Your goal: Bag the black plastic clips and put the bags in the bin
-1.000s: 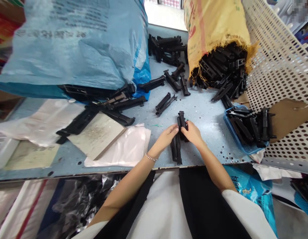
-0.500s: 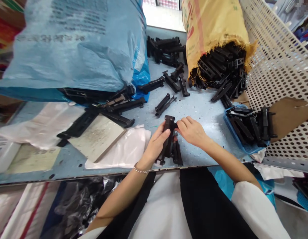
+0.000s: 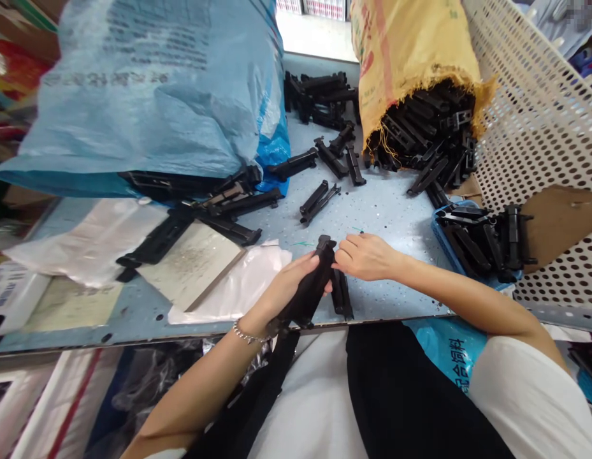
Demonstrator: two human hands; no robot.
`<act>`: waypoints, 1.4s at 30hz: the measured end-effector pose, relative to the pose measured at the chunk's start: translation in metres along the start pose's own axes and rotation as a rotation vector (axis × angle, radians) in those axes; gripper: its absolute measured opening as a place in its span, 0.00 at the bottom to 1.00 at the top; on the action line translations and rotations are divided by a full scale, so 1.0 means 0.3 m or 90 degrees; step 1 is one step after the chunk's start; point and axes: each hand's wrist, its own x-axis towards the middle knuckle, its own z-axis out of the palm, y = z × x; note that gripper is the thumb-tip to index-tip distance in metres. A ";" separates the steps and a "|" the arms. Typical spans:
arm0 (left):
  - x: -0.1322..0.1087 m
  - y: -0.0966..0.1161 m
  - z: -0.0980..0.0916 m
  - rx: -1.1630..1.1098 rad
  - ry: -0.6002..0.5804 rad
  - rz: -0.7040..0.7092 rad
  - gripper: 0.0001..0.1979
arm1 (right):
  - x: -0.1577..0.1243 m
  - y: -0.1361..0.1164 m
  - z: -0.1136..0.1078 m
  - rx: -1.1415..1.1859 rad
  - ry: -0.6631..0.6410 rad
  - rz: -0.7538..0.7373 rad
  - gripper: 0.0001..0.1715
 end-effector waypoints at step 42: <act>0.065 -0.041 -0.038 -0.005 0.211 0.185 0.27 | -0.037 -0.229 0.188 0.161 -0.143 0.135 0.23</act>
